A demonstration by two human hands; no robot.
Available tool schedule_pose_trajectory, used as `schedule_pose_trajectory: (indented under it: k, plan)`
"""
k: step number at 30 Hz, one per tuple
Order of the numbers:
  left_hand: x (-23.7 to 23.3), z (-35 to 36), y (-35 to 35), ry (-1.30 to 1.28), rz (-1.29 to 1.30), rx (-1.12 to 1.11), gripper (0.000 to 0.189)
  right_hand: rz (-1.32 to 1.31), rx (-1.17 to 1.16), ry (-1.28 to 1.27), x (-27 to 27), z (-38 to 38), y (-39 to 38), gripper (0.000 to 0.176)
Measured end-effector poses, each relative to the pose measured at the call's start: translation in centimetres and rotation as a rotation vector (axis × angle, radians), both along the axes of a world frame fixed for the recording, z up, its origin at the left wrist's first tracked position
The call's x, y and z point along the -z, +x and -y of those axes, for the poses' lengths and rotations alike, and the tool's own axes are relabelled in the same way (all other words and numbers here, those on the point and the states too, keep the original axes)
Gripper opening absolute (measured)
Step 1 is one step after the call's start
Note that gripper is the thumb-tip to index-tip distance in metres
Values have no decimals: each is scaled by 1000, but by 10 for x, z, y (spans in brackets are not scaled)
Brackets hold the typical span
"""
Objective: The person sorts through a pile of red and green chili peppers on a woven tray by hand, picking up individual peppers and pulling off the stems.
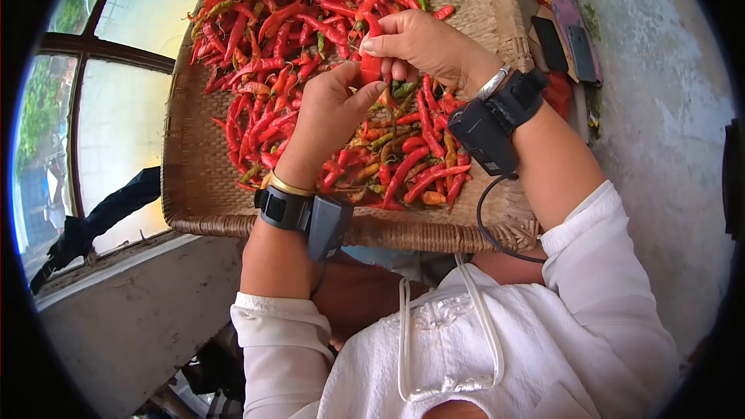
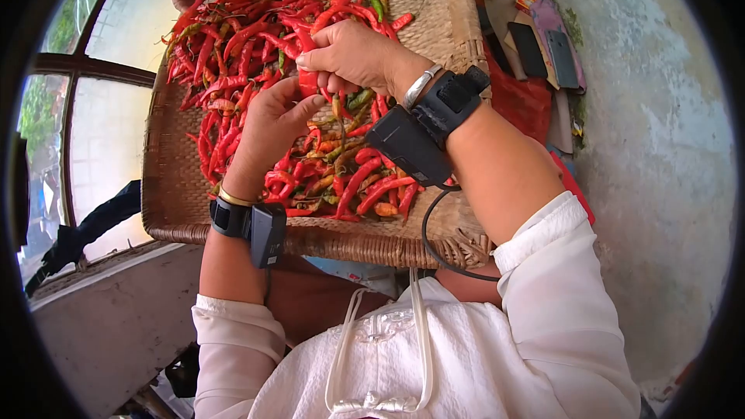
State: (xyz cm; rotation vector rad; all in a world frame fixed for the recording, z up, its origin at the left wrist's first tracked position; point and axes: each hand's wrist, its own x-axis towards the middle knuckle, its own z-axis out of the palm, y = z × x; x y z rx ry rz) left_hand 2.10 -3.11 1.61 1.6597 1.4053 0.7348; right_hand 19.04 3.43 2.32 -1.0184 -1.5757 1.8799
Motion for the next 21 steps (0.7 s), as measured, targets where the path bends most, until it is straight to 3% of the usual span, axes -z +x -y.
schedule_pose_trajectory:
  k: [5,7,9,11,12,16,19,21]
  plan:
    - [-2,3,-12,255,-342,-24,21,13,157,-8,-4,-13,10,20]
    - [-6,3,-19,259,-620,-74,21,-551,305,-39,-5,-15,8,25]
    - [-9,5,-27,169,-691,-77,23,-571,187,-44,9,-28,16,29]
    - [-6,10,-37,201,-874,-32,24,-287,247,-78,12,-25,17,29]
    - [-9,9,-39,77,-983,18,31,-193,278,-115,7,-16,13,29]
    - [8,14,-52,157,-998,72,27,-70,49,-76,-2,-8,5,31]
    - [9,13,-52,121,-1007,33,21,-14,-29,-54,-2,-2,-1,30]
    - [1,11,-53,90,-1026,133,20,14,-17,-49,-5,2,-5,28]
